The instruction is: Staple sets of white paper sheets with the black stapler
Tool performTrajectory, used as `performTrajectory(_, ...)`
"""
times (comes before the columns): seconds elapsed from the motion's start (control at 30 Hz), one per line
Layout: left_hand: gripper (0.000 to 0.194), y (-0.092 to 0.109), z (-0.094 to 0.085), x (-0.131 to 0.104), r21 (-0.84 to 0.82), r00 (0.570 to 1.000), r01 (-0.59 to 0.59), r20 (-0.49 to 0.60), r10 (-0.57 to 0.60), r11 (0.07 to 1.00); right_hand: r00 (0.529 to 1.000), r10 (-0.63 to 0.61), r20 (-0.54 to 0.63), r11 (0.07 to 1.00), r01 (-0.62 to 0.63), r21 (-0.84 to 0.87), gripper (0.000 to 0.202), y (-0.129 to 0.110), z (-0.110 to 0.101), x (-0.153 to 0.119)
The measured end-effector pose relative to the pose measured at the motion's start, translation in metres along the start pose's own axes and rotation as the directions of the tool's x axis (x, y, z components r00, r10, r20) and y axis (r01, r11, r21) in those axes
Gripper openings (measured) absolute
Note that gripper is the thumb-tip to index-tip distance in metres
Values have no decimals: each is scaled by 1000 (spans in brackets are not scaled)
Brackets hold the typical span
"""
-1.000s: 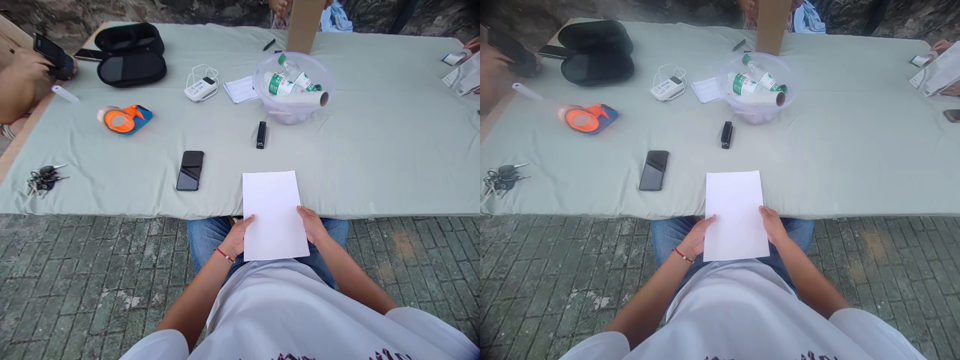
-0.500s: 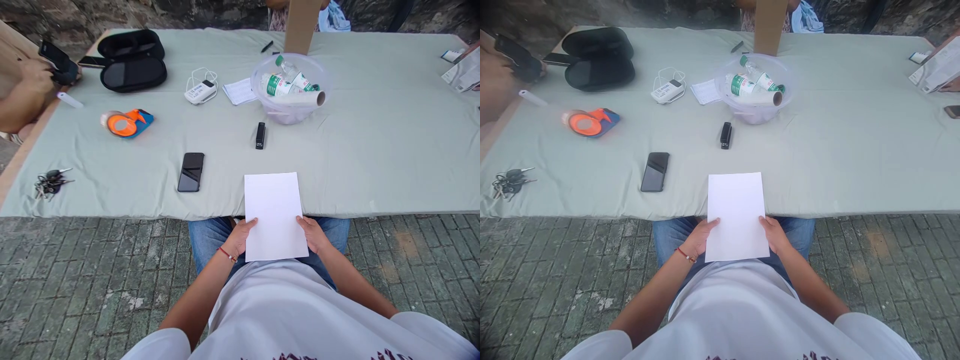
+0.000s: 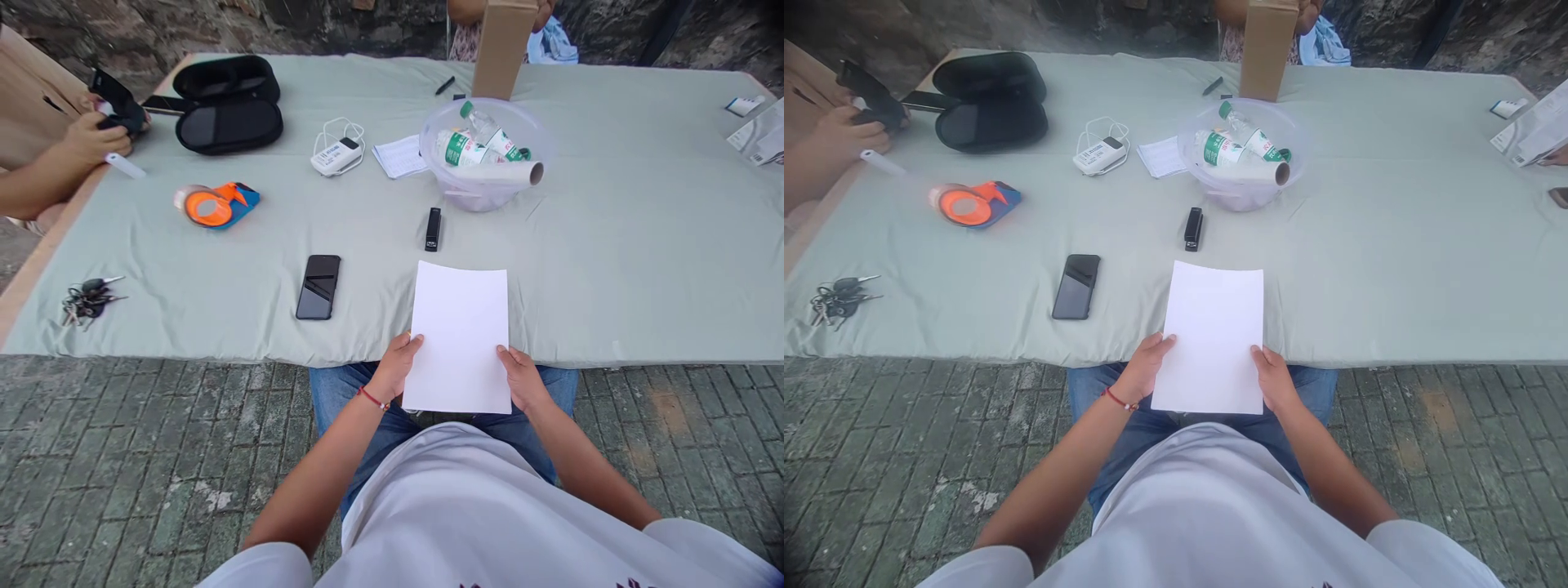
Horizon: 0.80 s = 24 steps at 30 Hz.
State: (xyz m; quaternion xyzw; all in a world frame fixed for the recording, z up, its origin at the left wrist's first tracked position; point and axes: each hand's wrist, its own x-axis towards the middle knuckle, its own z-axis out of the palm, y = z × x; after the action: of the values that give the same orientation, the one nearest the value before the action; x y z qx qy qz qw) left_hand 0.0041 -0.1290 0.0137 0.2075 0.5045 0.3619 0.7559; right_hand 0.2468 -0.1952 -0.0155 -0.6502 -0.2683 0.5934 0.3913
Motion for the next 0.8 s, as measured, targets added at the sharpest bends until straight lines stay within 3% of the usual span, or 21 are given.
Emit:
performTrajectory(0.17,43,18,1,30,-9,996,65,57,-64,998,999,12,-43,989,-5,146,36,-20,0,24)
performTrajectory(0.4,37,16,-2,39,-24,998,37,43,-36,999,999,24,-47,991,-17,132,31,-29,2,39)
performTrajectory(0.53,33,21,-3,46,-40,998,57,-4,-58,998,998,24,-58,995,-19,96,30,-31,5,46)
performTrajectory(0.8,29,33,3,60,-45,997,77,2,-77,996,996,-6,-92,997,13,72,34,-39,5,57)
